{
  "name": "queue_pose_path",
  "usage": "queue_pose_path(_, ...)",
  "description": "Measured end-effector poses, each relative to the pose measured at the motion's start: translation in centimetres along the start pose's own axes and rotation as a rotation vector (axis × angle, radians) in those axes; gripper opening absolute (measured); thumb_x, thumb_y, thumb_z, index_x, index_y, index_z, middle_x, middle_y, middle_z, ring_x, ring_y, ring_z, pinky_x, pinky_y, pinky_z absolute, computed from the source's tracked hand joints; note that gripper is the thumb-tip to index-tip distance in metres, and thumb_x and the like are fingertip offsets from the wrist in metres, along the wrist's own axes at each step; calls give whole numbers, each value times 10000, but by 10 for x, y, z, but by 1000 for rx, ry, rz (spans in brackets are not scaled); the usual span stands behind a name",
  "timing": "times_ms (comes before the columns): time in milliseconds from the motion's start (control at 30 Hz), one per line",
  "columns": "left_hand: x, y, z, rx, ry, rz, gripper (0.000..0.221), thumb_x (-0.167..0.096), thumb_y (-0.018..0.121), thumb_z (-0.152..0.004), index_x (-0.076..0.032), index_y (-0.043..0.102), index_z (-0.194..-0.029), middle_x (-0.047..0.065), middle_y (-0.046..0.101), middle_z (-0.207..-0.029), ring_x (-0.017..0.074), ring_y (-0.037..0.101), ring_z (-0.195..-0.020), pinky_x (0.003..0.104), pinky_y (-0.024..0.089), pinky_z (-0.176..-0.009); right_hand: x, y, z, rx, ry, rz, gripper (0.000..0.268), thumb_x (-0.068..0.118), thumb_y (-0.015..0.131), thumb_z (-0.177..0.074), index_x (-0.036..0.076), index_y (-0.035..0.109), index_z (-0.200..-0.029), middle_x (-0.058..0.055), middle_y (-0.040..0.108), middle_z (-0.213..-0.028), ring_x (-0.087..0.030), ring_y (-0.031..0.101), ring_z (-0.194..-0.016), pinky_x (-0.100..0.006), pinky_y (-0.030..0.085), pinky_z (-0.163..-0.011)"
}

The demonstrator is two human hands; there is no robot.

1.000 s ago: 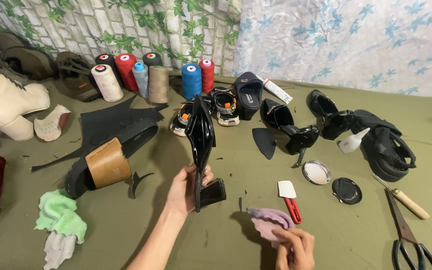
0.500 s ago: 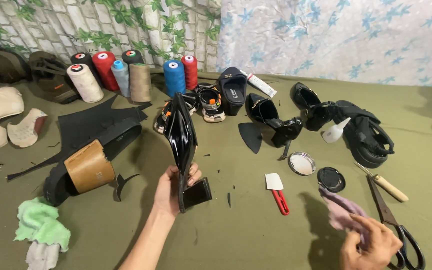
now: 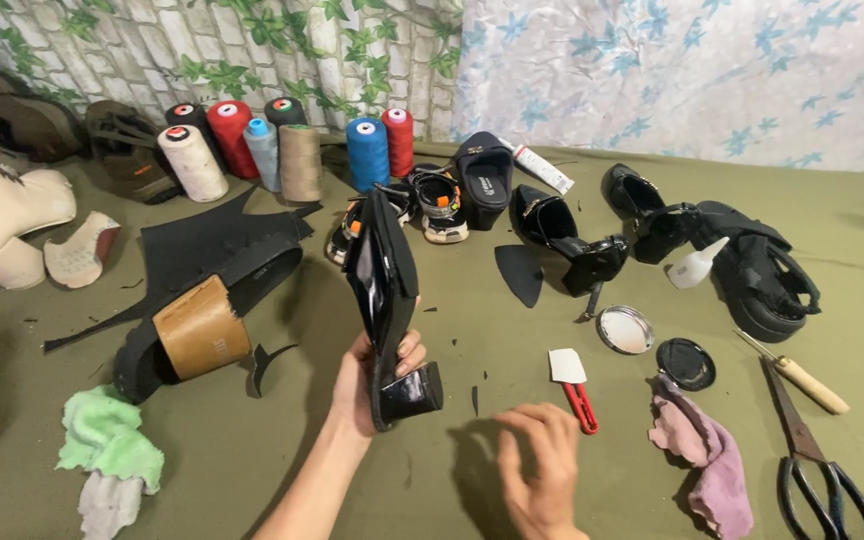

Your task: The person is polishing and cleaning the heel of a black high-heeled shoe using a cloth and a small applicator tool.

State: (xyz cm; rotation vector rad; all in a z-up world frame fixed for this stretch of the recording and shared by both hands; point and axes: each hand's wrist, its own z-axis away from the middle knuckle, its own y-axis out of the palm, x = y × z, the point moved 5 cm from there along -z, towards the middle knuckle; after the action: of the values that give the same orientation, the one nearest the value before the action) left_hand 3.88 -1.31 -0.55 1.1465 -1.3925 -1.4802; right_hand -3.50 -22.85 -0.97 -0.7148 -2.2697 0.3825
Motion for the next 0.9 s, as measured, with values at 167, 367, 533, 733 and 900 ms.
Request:
queue_pose_path(167, 2, 1, 1, 32, -13, -72, 535, -205, 494, -940, -60, 514, -1455, 75, 486, -732, 154, 426, -583, 280, 362, -591, 20, 38, -6, 33, 73, -201, 373, 321, 637, -944, 53, 653, -1203, -104, 658, -1160, -239, 579, -1118, -358, 505, -950)
queue_pose_path(367, 6, -10, 1, -74, -46, -159, 198, -230, 427, -908, -98, 442, -761, 62, 518, -721, 140, 440, -567, 283, 385, -597, 24, 47, 1, 77, 23, -254, 585, 306, 696, -906, 36, 522, -1396, -144, 628, -1216, -250, 595, -1131, -380, 521, -972)
queue_pose_path(533, 11, -15, -1, -74, -114, -283, 288, -297, 418, -899, -63, 486, -747, 51, 432, -597, 152, 393, -561, 305, 345, -617, 26, 48, 1, 111, -7, -224, 577, 261, 700, -905, 28, 528, -1404, -155, 596, -1253, -266, 595, -1158, -387, 553, -985)
queue_pose_path(733, 16, -18, -3, -69, -144, -300, 306, -305, 403, -904, -72, 491, -724, 49, 437, -577, 151, 381, -543, 310, 340, -614, 31, 45, -2, 122, -24, -206, 507, 253, 679, -924, 35, 566, -1368, -146, 596, -1208, -272, 581, -1099, -389, 508, -970)
queue_pose_path(900, 15, -21, -4, -124, -58, -309, 316, -299, 345, -957, -85, 470, -761, 46, 472, -675, 147, 409, -604, 306, 365, -642, 30, 44, -3, 101, -28, -201, 495, 267, 667, -944, 25, 569, -1365, -127, 620, -1163, -250, 580, -1050, -368, 509, -933)
